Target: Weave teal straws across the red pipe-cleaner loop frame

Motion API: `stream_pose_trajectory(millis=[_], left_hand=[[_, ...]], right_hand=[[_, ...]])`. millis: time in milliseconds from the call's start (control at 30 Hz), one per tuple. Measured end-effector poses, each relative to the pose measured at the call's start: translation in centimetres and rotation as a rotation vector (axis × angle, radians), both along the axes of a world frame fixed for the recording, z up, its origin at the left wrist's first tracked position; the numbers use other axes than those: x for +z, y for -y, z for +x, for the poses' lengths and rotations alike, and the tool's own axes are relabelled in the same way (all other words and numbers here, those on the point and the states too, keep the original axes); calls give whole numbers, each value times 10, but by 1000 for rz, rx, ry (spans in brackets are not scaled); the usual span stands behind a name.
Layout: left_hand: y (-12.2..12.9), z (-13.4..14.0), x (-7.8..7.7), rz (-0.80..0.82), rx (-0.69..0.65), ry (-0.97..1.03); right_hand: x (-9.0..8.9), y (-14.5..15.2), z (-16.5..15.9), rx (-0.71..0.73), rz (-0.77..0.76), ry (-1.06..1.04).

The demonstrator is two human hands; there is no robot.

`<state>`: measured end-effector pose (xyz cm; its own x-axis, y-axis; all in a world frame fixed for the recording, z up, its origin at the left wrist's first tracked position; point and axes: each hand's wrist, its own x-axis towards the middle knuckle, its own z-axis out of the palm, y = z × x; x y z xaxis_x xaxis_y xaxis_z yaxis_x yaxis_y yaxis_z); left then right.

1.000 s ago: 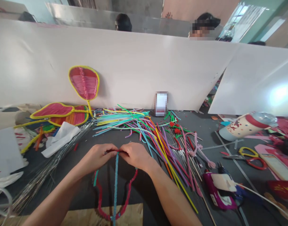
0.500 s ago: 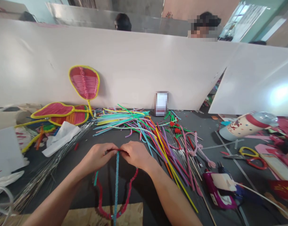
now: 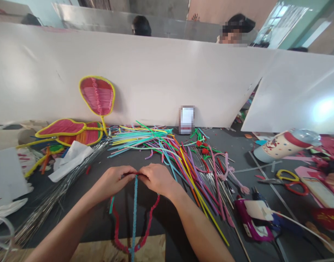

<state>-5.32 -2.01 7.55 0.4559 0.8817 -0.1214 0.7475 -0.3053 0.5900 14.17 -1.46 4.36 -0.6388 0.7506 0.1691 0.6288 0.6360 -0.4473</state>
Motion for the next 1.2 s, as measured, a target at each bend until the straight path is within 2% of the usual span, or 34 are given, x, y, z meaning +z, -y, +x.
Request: stream_pose_trajectory(millis=[500, 733, 1033, 1200], left_hand=[[-1, 0, 4, -25, -4, -2], [2, 2, 3, 9, 42, -18], [0, -1, 6, -48, 29, 22], [2, 0, 7, 0, 47, 20]], right_hand=[[0, 0, 0, 1, 11, 5], [-3, 0, -1, 8, 14, -11], [4, 0, 1, 14, 1, -23], [3, 0, 0, 18, 3, -35]])
